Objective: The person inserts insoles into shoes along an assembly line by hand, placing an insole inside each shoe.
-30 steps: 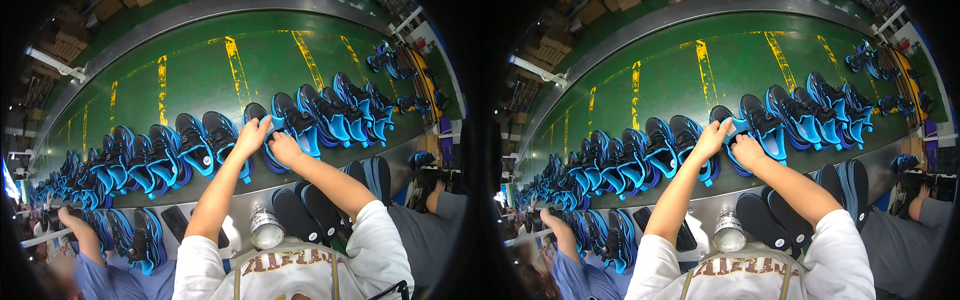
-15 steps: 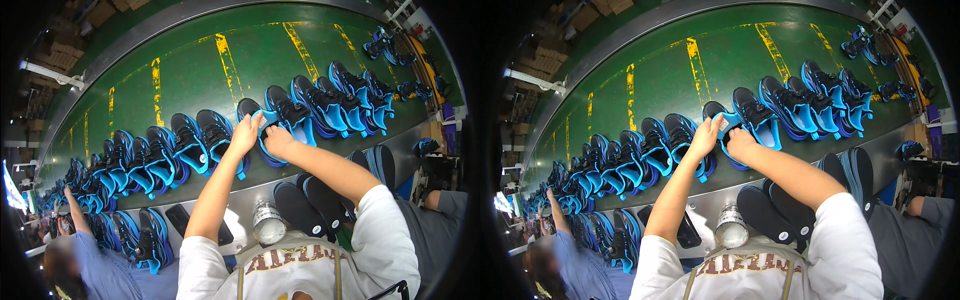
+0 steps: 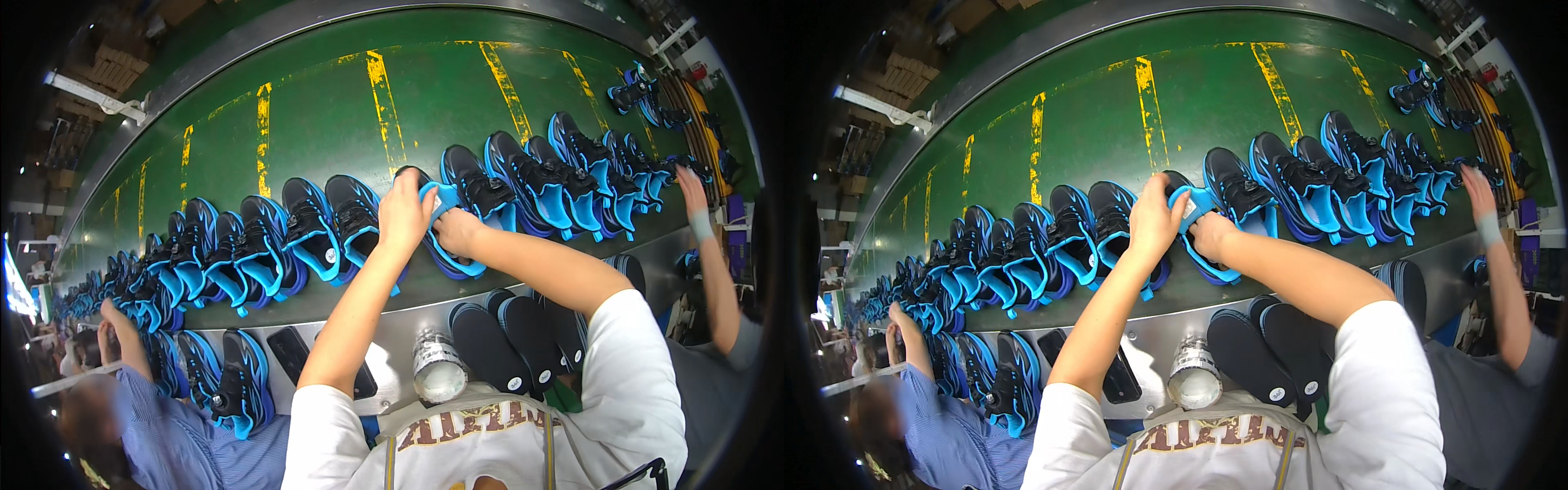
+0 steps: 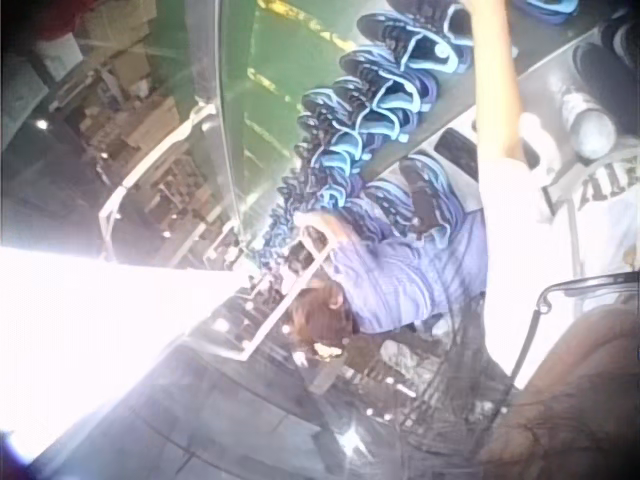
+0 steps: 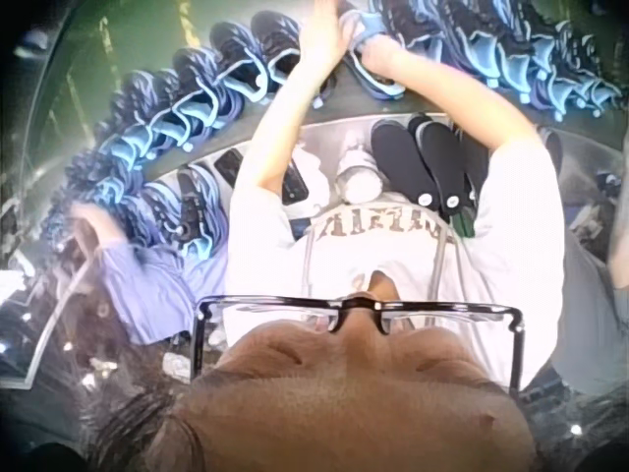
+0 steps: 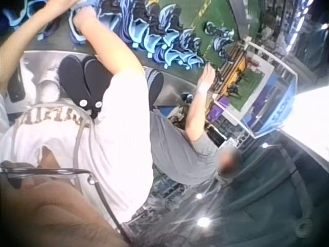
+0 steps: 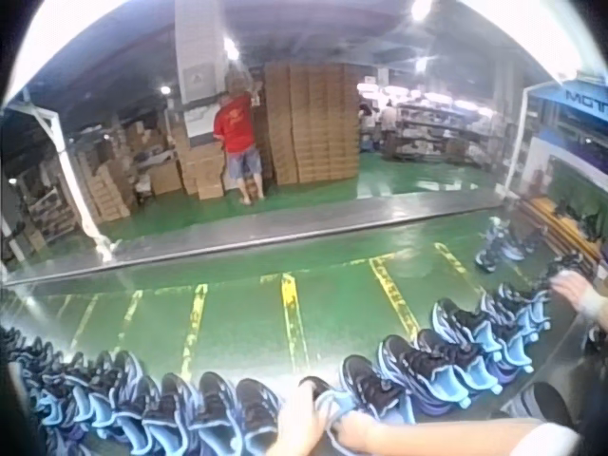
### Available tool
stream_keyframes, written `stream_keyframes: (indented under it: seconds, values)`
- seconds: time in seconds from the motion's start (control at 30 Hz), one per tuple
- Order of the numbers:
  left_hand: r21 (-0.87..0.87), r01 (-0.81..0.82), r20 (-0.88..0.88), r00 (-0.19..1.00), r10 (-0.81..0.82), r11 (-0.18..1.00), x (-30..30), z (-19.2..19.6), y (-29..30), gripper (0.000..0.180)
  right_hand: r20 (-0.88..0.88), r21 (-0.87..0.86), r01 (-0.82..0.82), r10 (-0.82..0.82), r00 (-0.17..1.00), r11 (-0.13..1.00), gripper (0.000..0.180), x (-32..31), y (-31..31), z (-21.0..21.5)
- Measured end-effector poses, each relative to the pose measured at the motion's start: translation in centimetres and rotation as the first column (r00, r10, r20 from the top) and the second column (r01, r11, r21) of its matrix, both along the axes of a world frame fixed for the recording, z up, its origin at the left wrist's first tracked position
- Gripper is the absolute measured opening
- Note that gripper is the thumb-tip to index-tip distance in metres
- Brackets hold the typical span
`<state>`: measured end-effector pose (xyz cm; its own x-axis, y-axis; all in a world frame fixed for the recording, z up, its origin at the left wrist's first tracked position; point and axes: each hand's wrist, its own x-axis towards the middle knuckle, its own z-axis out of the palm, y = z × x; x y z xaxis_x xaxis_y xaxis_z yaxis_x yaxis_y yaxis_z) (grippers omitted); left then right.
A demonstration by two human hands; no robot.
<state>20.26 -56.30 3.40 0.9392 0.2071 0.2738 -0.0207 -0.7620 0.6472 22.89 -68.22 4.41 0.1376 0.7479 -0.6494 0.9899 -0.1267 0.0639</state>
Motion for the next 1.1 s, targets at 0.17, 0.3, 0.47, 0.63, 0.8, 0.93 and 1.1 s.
stream_keyframes:
  seconds: [0.17, 0.3, 0.47, 0.63, 0.8, 0.93, 1.1]
  values:
    - [0.395, 0.287, -0.085, 0.957, -0.277, 0.873, -0.1, 0.2, 0.2, 0.026, -0.393, -0.179, 0.357, -0.399, 0.828, 0.917, 0.045, -1.8, -1.0, 4.6]
    - [0.402, 0.392, -0.249, 0.917, -0.313, 0.828, 0.3, 1.2, -0.7, 0.039, -0.312, -0.050, 0.522, -0.509, 0.802, 0.852, 0.054, -4.0, -2.6, 1.6]
    - [0.359, 0.400, -0.263, 0.910, -0.320, 0.843, -0.2, 0.8, 0.5, 0.038, -0.443, 0.632, 0.633, -0.462, 0.768, 0.447, 0.026, -7.5, -6.3, 1.2]
    - [0.531, 0.372, -0.105, 0.921, -0.376, 0.761, -2.9, 2.0, -2.0, 0.023, -0.596, 0.559, 0.811, -0.596, 0.538, 0.173, 0.015, -10.9, -9.6, 1.4]
    - [0.564, 0.383, -0.161, 0.920, -0.358, 0.732, -1.8, 0.6, -0.3, 0.014, -0.655, 0.583, 0.801, -0.505, 0.562, 0.135, 0.017, -9.1, -8.2, 1.5]
    - [0.427, 0.429, -0.150, 0.901, -0.406, 0.796, -0.6, 1.4, 0.8, 0.008, -0.607, 0.637, 0.766, -0.555, 0.570, 0.089, 0.028, -9.7, -8.6, 3.0]
    - [-0.252, 0.219, -0.198, 0.942, -0.272, 0.943, -0.5, 5.4, 3.0, 0.019, -0.390, 0.722, 0.684, -0.754, 0.528, 0.105, 0.031, -14.6, -16.2, 4.7]
